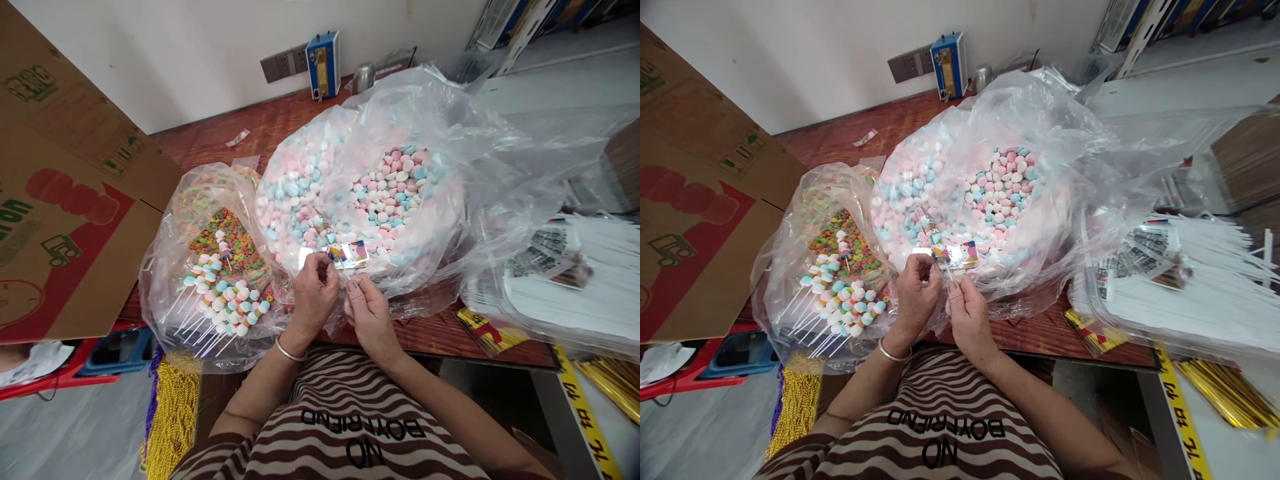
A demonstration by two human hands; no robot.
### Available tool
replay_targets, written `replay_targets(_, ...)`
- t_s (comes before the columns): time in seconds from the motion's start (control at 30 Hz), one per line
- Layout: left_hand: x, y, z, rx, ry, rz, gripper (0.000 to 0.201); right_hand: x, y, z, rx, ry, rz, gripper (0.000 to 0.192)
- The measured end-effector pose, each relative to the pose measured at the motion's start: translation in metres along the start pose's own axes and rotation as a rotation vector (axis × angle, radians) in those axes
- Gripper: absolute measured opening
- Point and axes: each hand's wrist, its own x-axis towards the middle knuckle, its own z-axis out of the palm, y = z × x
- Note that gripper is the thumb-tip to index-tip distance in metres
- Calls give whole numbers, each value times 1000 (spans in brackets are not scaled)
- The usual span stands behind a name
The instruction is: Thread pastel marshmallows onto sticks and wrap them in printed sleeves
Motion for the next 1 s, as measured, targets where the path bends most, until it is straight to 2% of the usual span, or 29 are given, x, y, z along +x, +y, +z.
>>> replay_targets(0.1, 1, 0, -1, 1, -44, -63, 22, 0, -3, 1, 91, -5, 31, 36)
replay_targets(0.27, 3, -1, -2, 6, -66, -45, 8, -1, -3, 2, 101, -27, 52, 34)
replay_targets(0.53, 3, 1, -2, 61, -54, -40, 7, -2, 3, 0, 20, -15, 13, 32)
replay_targets(0.83, 5, 2, -3, 213, -1, 77, 11, -4, 6, 0, -93, -5, -18, 33)
replay_targets(1.0, 4, 5, -4, 265, -28, 184, 16, -2, 4, -1, -169, 22, -61, 28)
